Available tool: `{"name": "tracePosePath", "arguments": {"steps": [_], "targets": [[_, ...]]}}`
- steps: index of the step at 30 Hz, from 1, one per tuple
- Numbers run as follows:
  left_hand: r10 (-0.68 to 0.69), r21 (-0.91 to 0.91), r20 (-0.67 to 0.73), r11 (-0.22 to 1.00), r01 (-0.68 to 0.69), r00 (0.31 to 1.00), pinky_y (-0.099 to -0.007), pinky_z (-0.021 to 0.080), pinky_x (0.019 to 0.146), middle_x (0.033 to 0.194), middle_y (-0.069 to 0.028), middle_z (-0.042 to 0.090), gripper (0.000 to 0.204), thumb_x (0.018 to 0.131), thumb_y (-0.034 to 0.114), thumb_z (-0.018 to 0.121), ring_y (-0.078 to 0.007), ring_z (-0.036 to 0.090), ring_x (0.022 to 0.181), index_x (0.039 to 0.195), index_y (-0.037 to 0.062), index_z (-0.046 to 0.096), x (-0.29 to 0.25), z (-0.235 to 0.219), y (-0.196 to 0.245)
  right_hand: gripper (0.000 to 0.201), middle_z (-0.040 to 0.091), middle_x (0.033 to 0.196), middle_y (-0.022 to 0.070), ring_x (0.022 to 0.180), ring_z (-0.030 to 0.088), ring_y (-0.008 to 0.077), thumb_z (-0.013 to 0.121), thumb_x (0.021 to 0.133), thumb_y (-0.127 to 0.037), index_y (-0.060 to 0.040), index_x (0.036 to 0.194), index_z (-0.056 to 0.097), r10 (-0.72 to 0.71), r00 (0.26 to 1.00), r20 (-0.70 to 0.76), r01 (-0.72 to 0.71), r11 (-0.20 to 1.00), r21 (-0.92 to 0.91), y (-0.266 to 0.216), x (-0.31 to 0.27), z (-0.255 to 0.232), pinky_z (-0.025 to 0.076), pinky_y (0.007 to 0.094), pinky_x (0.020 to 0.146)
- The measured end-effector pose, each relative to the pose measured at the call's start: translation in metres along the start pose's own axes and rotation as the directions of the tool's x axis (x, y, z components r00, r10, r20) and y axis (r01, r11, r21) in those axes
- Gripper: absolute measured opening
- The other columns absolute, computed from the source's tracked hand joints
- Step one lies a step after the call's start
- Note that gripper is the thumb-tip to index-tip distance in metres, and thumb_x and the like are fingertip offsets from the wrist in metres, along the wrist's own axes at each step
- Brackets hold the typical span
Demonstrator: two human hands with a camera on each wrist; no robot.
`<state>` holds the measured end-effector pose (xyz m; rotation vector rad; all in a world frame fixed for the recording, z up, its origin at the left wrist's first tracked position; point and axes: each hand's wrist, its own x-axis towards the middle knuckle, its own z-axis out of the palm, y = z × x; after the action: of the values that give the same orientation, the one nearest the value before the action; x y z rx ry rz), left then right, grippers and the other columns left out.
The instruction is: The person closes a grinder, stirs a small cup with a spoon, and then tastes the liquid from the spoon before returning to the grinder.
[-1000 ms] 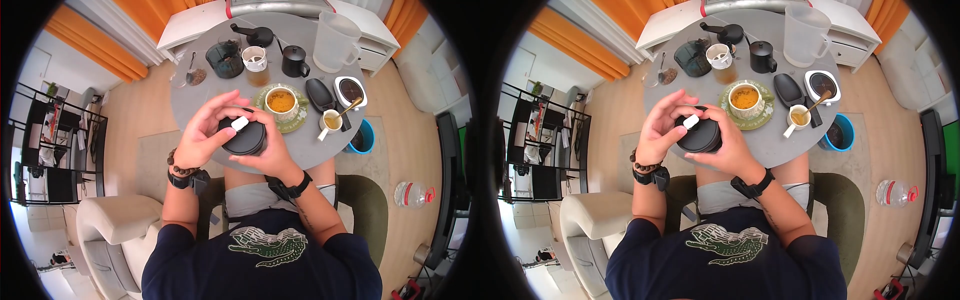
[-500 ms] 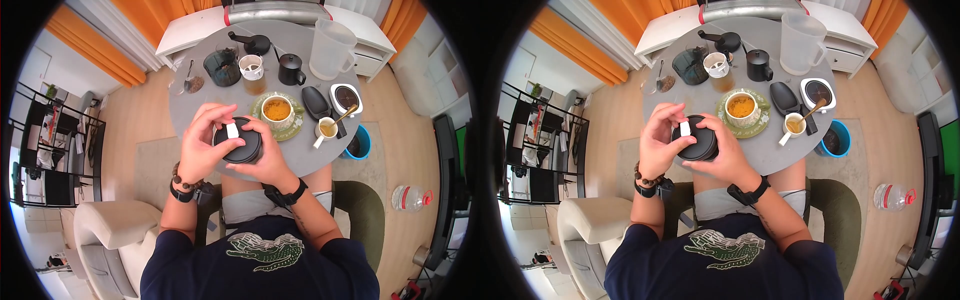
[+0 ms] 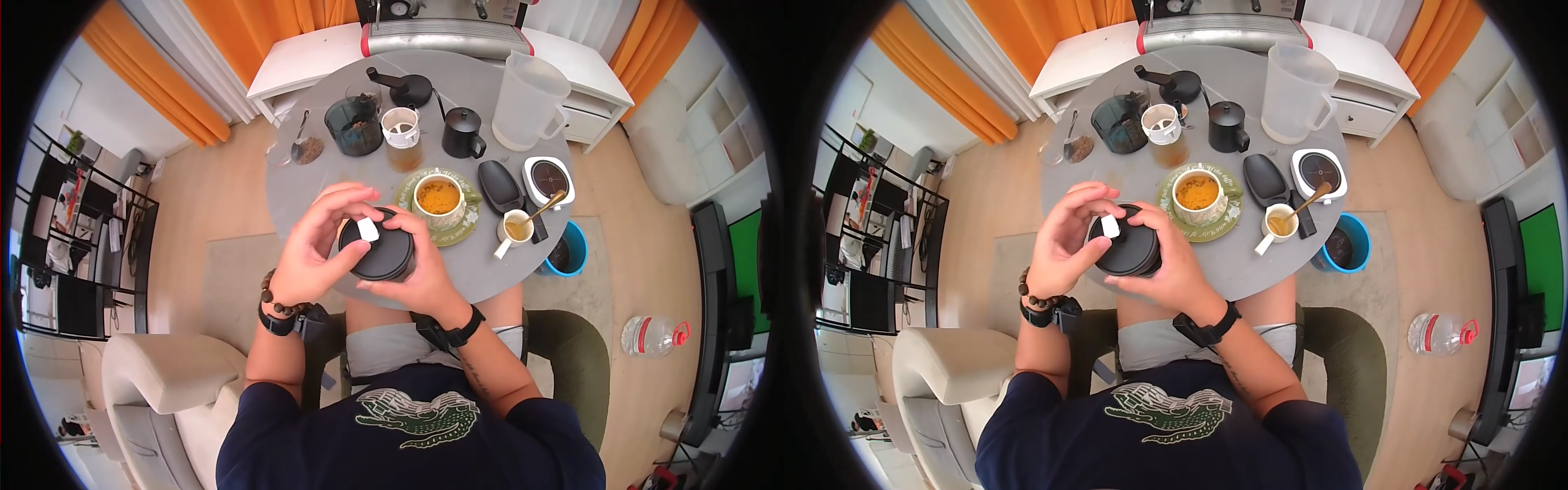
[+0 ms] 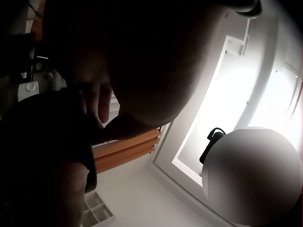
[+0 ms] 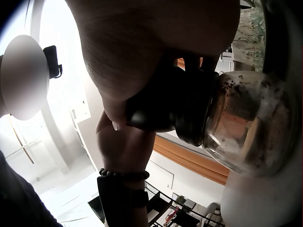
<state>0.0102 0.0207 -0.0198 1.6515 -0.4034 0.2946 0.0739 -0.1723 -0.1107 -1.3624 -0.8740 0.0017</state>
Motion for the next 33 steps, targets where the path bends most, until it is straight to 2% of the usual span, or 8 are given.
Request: {"name": "tracePosePath", "arguments": {"steps": [5, 7, 11, 17, 20, 26, 28, 33], "targets": [[0.023, 0.003, 0.039, 1.0, -0.023, 0.999, -0.0447, 0.046, 0.119, 0.153, -0.0179, 0.054, 0.068, 0.09, -0.014, 0.074, -0.0267, 0.068, 0.129, 0.154, 0.0006, 0.057, 0.0, -0.009, -0.002, 0.094, 0.056, 0.156, 0.0258, 0.143, 0.059, 0.0405, 0.106, 0.067, -0.03, -0.0102, 0.142, 0.053, -0.017, 1.0, -0.001, 0.017, 0.999, -0.05, -0.003, 0.001, -0.001, 0.048, 0.0484, 0.118], [0.024, 0.068, 0.032, 0.997, -0.026, 0.999, -0.0425, 0.047, 0.114, 0.153, -0.0169, 0.054, 0.067, 0.089, -0.013, 0.078, -0.0255, 0.068, 0.126, 0.152, 0.001, 0.059, 0.001, -0.012, -0.003, 0.094, 0.056, 0.156, 0.0257, 0.143, 0.059, 0.0405, 0.106, 0.068, -0.029, -0.0101, 0.143, 0.053, -0.022, 1.0, 0.002, 0.022, 0.998, -0.053, -0.003, 0.001, -0.001, 0.048, 0.0484, 0.118], [0.022, 0.062, 0.009, 0.998, -0.023, 1.0, -0.0395, 0.048, 0.108, 0.152, -0.0159, 0.055, 0.068, 0.088, -0.011, 0.081, -0.0244, 0.067, 0.126, 0.152, 0.0008, 0.059, 0.0, -0.011, -0.004, 0.094, 0.056, 0.156, 0.0253, 0.144, 0.059, 0.0403, 0.106, 0.068, -0.029, -0.01, 0.143, 0.053, -0.025, 1.0, 0.0, 0.025, 0.998, -0.051, -0.004, 0.001, -0.001, 0.048, 0.0484, 0.118], [0.04, 0.108, -0.047, 0.993, -0.035, 0.998, -0.0348, 0.047, 0.1, 0.14, -0.0113, 0.058, 0.07, 0.084, -0.01, 0.086, -0.0193, 0.066, 0.118, 0.149, 0.0019, 0.063, 0.001, -0.006, 0.001, 0.094, 0.057, 0.155, 0.0244, 0.144, 0.059, 0.0397, 0.106, 0.068, -0.027, -0.0102, 0.144, 0.053, -0.024, 1.0, -0.006, 0.024, 1.0, -0.012, 0.0, 0.0, 0.001, 0.048, 0.0487, 0.119], [0.062, 0.227, -0.036, 0.973, -0.052, 0.997, -0.0324, 0.046, 0.097, 0.135, -0.0089, 0.059, 0.069, 0.083, -0.008, 0.088, -0.0159, 0.064, 0.11, 0.147, 0.0023, 0.066, 0.001, -0.002, 0.004, 0.094, 0.057, 0.155, 0.0246, 0.144, 0.059, 0.0397, 0.106, 0.068, -0.026, -0.0104, 0.144, 0.053, -0.016, 1.0, -0.009, 0.016, 1.0, -0.006, 0.0, 0.0, 0.001, 0.048, 0.0487, 0.119], [-0.029, 0.449, -0.194, 0.886, 0.115, 0.981, -0.0296, 0.047, 0.091, 0.123, -0.0062, 0.062, 0.064, 0.081, -0.004, 0.089, -0.0143, 0.063, 0.105, 0.142, 0.0045, 0.071, -0.003, 0.024, 0.033, 0.095, 0.057, 0.155, 0.0249, 0.145, 0.059, 0.0399, 0.106, 0.067, -0.024, -0.0106, 0.144, 0.052, -0.017, 1.0, -0.005, 0.017, 1.0, 0.018, -0.001, 0.001, 0.001, 0.049, 0.0488, 0.119], [0.095, 0.588, -0.244, 0.806, 0.069, 0.965, -0.03, 0.049, 0.086, 0.116, -0.0061, 0.064, 0.061, 0.081, -0.002, 0.088, -0.0157, 0.063, 0.102, 0.14, 0.0073, 0.073, -0.004, 0.034, 0.038, 0.095, 0.057, 0.154, 0.0248, 0.145, 0.059, 0.0398, 0.106, 0.067, -0.023, -0.0105, 0.144, 0.052, -0.021, 1.0, -0.009, 0.021, 1.0, 0.008, -0.001, 0.001, 0.001, 0.049, 0.0489, 0.119], [0.098, 0.631, -0.295, 0.767, 0.117, 0.951, -0.0318, 0.049, 0.081, 0.109, -0.0067, 0.065, 0.059, 0.082, -0.001, 0.087, -0.0177, 0.064, 0.098, 0.138, 0.009, 0.074, -0.005, 0.043, 0.042, 0.094, 0.058, 0.153, 0.0245, 0.144, 0.059, 0.0399, 0.106, 0.066, -0.021, -0.0105, 0.143, 0.052, -0.019, 1.0, -0.006, 0.019, 1.0, 0.013, -0.003, 0.002, 0.001, 0.05, 0.049, 0.118]]}}
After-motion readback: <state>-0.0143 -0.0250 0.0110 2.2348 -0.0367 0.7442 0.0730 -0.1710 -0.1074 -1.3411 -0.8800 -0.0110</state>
